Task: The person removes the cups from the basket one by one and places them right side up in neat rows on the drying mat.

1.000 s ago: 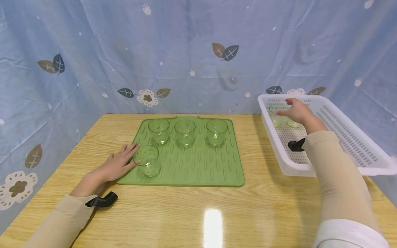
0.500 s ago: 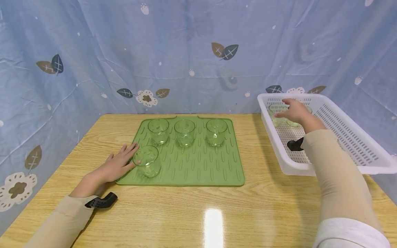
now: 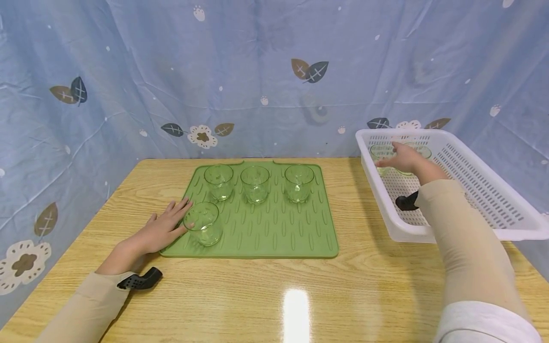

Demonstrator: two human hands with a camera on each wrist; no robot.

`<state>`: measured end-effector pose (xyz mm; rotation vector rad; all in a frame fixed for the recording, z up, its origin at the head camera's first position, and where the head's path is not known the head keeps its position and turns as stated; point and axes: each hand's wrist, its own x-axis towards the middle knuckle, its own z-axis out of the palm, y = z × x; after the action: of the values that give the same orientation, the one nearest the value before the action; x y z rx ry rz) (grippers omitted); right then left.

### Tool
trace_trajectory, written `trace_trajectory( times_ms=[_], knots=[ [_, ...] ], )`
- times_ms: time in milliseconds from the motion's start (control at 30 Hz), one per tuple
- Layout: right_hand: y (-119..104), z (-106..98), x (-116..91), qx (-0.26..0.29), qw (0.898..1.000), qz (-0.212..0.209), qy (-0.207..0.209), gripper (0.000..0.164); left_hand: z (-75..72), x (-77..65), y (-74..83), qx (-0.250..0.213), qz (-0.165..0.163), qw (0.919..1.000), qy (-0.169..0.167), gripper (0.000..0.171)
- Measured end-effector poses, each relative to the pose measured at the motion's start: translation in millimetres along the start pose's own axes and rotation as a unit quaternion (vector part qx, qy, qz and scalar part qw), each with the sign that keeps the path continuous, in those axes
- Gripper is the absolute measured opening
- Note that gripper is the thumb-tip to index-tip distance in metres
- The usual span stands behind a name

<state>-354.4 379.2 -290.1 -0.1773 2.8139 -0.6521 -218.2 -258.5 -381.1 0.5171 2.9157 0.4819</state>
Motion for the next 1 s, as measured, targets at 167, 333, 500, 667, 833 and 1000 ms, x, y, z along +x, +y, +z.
trace_trajectory(
  times_ms=[167,333,500,667,833,1000],
  knots=[
    [-1.4,1.2,-1.7,-0.003,1.000,0.007,0.003,0.106,-0.7,-0.4,1.6,-0.001,0.000,1.0000,0.001,0.076],
    [-1.6,2.1,-2.3,-0.014,1.000,0.013,0.008,0.105,-0.7,-0.1,2.0,-0.004,0.002,1.0000,0.000,0.077],
    [-0.8,2.2,-1.4,-0.020,1.000,0.010,0.009,0.100,-0.6,-0.6,2.4,-0.007,0.003,1.0000,0.000,0.077],
    [-1.2,-0.7,-4.1,-0.014,1.000,0.009,0.017,0.097,-1.5,-1.2,3.3,-0.012,0.003,0.9999,-0.001,0.076],
    [-3.5,-4.8,-8.1,-0.012,1.000,0.004,0.029,0.098,-2.4,-1.2,3.4,-0.009,0.002,1.0000,0.000,0.076],
    [-4.2,-8.9,-13.2,0.011,0.999,0.012,0.034,0.100,-2.8,-1.0,3.0,-0.010,0.003,0.9999,0.000,0.076]
  ],
)
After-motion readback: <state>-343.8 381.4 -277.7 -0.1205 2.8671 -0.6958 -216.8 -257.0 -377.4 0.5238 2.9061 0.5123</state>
